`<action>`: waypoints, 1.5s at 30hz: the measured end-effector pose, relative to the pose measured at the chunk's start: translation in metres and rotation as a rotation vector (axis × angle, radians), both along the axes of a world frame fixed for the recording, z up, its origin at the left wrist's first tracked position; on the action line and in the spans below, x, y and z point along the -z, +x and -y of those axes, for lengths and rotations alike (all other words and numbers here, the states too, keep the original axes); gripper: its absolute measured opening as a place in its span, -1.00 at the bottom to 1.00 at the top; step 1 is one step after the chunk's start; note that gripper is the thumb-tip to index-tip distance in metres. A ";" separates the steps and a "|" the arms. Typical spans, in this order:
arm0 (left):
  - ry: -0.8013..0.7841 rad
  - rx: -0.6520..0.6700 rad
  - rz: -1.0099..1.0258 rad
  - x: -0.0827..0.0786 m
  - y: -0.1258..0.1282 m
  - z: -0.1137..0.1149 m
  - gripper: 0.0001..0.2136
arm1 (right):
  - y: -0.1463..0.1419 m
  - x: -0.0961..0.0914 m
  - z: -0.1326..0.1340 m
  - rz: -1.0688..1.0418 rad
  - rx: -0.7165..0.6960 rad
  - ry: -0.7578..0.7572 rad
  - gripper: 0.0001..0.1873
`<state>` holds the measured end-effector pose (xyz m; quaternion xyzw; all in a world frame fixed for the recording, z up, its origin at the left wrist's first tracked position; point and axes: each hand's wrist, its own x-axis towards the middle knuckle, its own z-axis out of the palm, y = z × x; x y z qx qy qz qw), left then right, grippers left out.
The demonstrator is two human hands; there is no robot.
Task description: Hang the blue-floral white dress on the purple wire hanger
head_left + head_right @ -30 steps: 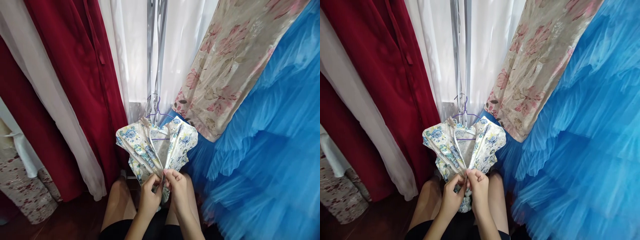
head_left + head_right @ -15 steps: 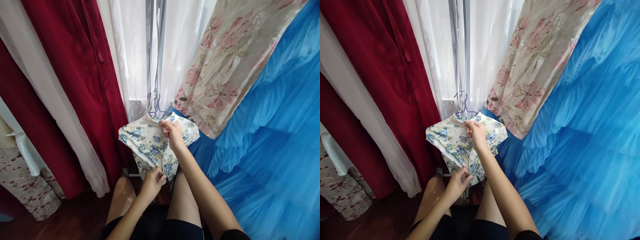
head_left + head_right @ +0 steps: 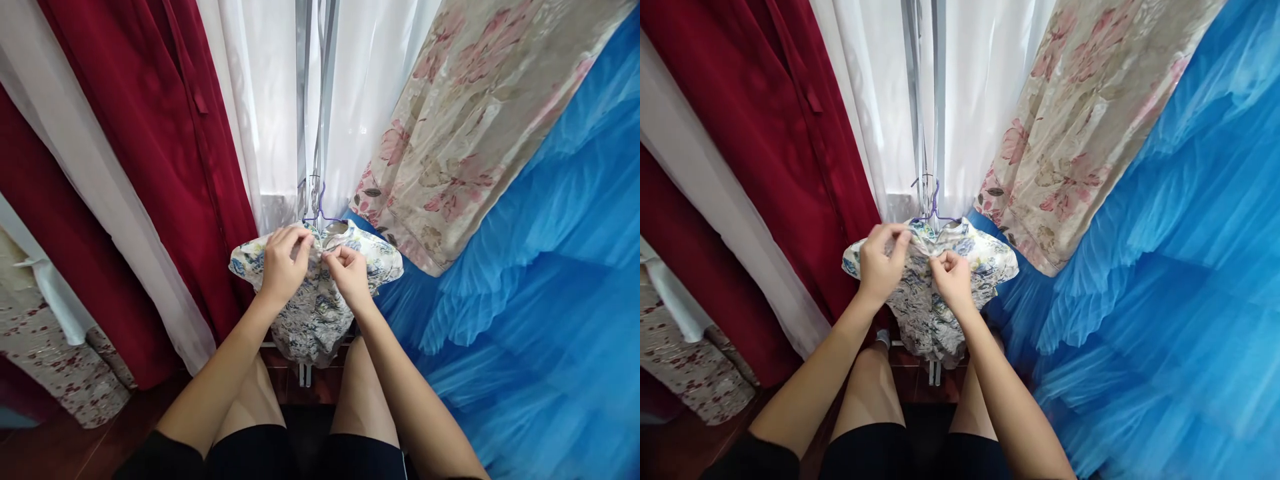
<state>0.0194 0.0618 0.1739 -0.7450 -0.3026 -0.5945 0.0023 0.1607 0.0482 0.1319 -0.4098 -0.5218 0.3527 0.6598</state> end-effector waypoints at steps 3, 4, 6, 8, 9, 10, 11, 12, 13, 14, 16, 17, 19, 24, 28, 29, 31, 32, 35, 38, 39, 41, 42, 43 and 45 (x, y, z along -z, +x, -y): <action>-0.047 -0.056 0.243 -0.002 -0.027 -0.018 -0.85 | -0.008 0.030 0.005 0.029 0.031 -0.058 -0.66; -0.083 -0.054 0.351 0.000 -0.041 -0.029 -0.84 | -0.011 0.039 0.008 0.025 0.023 -0.069 -0.66; -0.178 -0.041 0.597 0.009 -0.073 -0.057 -0.85 | -0.017 0.050 0.016 0.010 -0.004 -0.083 -0.66; -0.353 -0.051 0.927 0.028 -0.102 -0.080 -0.90 | -0.024 0.056 0.023 -0.003 -0.044 -0.108 -0.66; -0.509 -0.049 1.070 0.041 -0.113 -0.087 -0.89 | -0.026 0.057 0.025 -0.005 -0.061 -0.123 -0.67; -0.688 -0.035 1.160 0.057 -0.121 -0.089 -0.87 | -0.029 0.058 0.027 -0.006 -0.074 -0.135 -0.69; -0.848 -0.008 1.198 0.074 -0.125 -0.088 -0.85 | -0.030 0.060 0.028 -0.010 -0.082 -0.146 -0.69; -0.974 0.020 1.209 0.092 -0.125 -0.083 -0.84 | -0.030 0.064 0.029 -0.023 -0.081 -0.157 -0.70; -1.062 0.028 1.238 0.111 -0.122 -0.075 -0.84 | -0.029 0.069 0.031 -0.052 -0.068 -0.172 -0.69; -1.095 0.043 1.265 0.129 -0.115 -0.065 -0.85 | -0.026 0.076 0.034 -0.104 -0.038 -0.192 -0.69; -1.145 0.062 1.278 0.162 -0.096 -0.041 -0.89 | -0.016 0.098 0.042 -0.268 0.091 -0.240 -0.70; -1.166 0.079 1.286 0.176 -0.083 -0.028 -0.90 | -0.010 0.111 0.048 -0.365 0.185 -0.260 -0.71; -1.176 0.151 1.288 0.195 -0.057 -0.001 -0.90 | 0.002 0.138 0.061 -0.532 0.385 -0.289 -0.73; -1.018 0.280 1.012 0.200 0.003 0.065 -0.77 | 0.018 0.168 0.079 -0.533 0.519 -0.369 -0.76; -0.894 0.301 0.592 0.175 0.032 0.099 -0.74 | 0.012 0.149 0.081 -0.244 0.297 -0.329 -0.59; -0.850 0.303 0.510 0.168 0.034 0.103 -0.75 | 0.009 0.143 0.084 -0.202 0.173 -0.354 -0.54; -0.773 0.279 0.391 0.157 0.035 0.103 -0.77 | 0.005 0.134 0.092 -0.199 -0.072 -0.433 -0.45; -0.747 0.253 0.349 0.154 0.033 0.101 -0.78 | 0.004 0.130 0.098 -0.215 -0.163 -0.470 -0.43; -0.710 0.162 0.284 0.156 0.020 0.094 -0.79 | 0.006 0.123 0.112 -0.170 -0.362 -0.531 -0.47; -0.782 0.205 0.270 0.169 0.000 0.101 -0.72 | 0.010 0.116 0.119 -0.050 -0.640 -0.532 -0.56; -0.829 0.259 0.247 0.175 -0.006 0.106 -0.67 | 0.011 0.113 0.120 -0.044 -0.706 -0.525 -0.57; -0.907 0.370 0.133 0.187 -0.018 0.120 -0.59 | 0.015 0.107 0.121 -0.106 -0.730 -0.529 -0.59; -0.922 0.411 0.048 0.192 -0.023 0.126 -0.58 | 0.017 0.102 0.120 -0.149 -0.709 -0.540 -0.59; -0.916 0.441 -0.038 0.196 -0.029 0.130 -0.60 | 0.021 0.096 0.120 -0.179 -0.701 -0.552 -0.59; -0.858 0.464 -0.171 0.197 -0.042 0.129 -0.67 | 0.030 0.080 0.117 -0.161 -0.747 -0.551 -0.60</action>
